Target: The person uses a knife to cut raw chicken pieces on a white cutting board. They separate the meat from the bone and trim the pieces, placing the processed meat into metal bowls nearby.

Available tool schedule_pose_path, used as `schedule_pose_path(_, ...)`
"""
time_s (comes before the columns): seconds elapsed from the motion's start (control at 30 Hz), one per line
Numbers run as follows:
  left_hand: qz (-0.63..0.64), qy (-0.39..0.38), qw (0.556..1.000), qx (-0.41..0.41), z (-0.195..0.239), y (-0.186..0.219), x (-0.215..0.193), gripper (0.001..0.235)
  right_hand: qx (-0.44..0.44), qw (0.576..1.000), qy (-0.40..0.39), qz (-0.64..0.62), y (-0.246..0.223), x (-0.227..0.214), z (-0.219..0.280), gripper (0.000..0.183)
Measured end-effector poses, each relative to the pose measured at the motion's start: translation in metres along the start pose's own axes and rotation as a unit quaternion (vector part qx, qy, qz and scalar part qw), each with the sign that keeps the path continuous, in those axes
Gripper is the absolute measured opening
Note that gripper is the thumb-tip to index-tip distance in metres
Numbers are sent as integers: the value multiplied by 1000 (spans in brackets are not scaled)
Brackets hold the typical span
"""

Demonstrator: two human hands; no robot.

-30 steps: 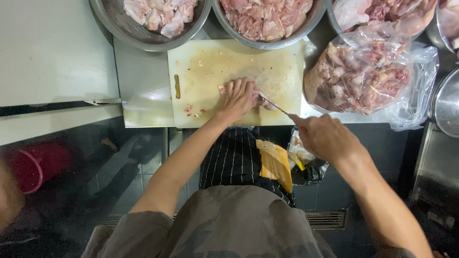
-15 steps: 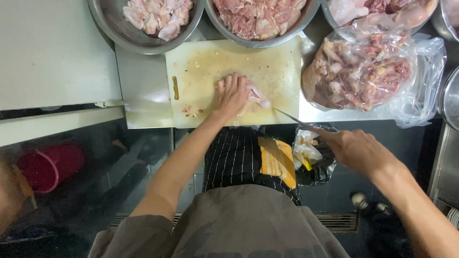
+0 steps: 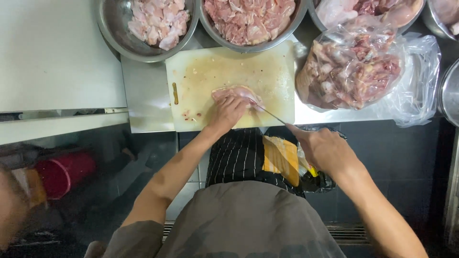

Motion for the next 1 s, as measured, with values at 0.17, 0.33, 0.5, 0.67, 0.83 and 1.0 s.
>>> schedule_pose_path(0.17,-9,46,998,43,-2,5,-30,7,22,999,36,8,-7,-13,8,46)
schedule_pose_path(0.33,43,25,998,45,11,-3,-9,8,21,999,28,24,-25,1,10,49)
schedule_pose_path(0.5,66,24,996,54,12,-4,-6,12,34,998,56,20,-36,27,-4,49)
schedule_pose_path(0.67,96,-5,993,71,8,-5,-15,5,75,990,112,47,-44,24,-6,56)
schedule_pose_path(0.83,106,-9,994,26,-21,-15,-32,13,100,986,116,62,-57,25,6,57)
schedule_pose_path(1.0,50,-134,988,-57,-34,-33,-13,21,115,983,113,84,-74,15,23,63)
Point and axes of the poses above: each hand's wrist, its own z-axis away from the middle knuckle, its own x-axis out of the palm, y = z × x, the point moved 10 cm from there along -z, towards the middle knuckle, and after that the axes turned 3 degrees about x, right-handed, at the moved point
